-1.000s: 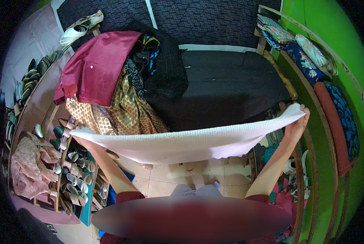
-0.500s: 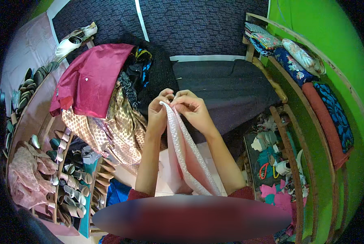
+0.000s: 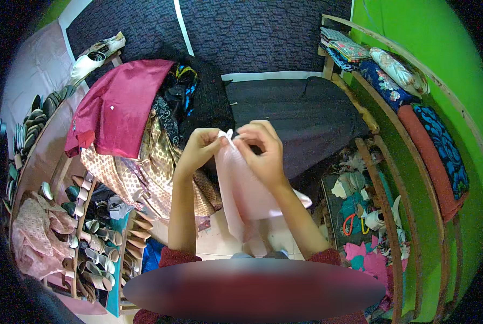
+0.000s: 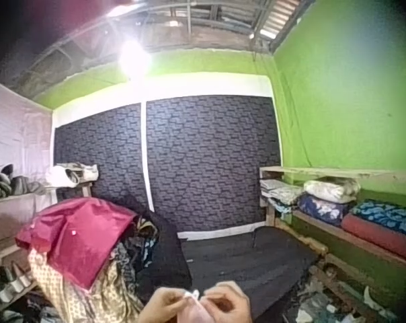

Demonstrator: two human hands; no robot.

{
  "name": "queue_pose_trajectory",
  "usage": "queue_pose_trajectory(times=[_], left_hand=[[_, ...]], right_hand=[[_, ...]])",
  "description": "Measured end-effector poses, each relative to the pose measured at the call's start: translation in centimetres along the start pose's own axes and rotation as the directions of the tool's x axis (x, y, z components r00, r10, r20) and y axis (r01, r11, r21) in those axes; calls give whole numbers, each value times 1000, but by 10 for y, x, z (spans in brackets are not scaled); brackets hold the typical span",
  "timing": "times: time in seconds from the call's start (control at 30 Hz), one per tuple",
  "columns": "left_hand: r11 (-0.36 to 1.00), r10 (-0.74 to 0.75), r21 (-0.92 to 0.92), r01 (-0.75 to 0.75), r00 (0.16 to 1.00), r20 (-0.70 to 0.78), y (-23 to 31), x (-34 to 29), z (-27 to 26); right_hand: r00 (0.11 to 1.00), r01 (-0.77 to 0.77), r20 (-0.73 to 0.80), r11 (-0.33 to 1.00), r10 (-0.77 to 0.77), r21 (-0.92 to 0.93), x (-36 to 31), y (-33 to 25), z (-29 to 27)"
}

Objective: Folding various floral and striped fabrics and placing them on a shelf.

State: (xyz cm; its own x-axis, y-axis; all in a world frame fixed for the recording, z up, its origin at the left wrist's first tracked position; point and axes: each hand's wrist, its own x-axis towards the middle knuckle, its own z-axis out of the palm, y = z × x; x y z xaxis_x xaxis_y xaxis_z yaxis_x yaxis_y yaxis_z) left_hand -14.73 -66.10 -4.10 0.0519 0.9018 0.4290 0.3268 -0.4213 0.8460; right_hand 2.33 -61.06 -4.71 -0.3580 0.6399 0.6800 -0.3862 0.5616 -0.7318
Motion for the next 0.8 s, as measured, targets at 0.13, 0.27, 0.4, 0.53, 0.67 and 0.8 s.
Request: queue_pose_trajectory(times=[0.13, 0.27, 0.4, 0.53, 0.67, 0.8], left_hand=[[997, 57, -50, -62, 994, -94, 5, 1, -4], [996, 84, 23, -81, 970, -228, 5, 1, -18], [990, 141, 57, -129, 897, -420, 1, 1, -49], [981, 184, 59, -184, 803, -567, -3, 12, -57], [988, 151, 127, -85, 679, -718, -10, 20, -65], [980, 199, 152, -128, 599, -776, -18, 26, -65]], right_hand=[[967, -84, 240, 996, 85, -13, -31, 29, -30], [842, -131, 456, 930, 288, -344, -55, 46, -68], [596, 47, 557, 668, 578, -743, -57, 36, -97], [937, 283, 345, 687, -50, -669, -76, 33, -90], [927, 374, 272, 671, -257, -640, -78, 25, -81], [941, 284, 98, 600, -323, -748, -76, 22, -93]])
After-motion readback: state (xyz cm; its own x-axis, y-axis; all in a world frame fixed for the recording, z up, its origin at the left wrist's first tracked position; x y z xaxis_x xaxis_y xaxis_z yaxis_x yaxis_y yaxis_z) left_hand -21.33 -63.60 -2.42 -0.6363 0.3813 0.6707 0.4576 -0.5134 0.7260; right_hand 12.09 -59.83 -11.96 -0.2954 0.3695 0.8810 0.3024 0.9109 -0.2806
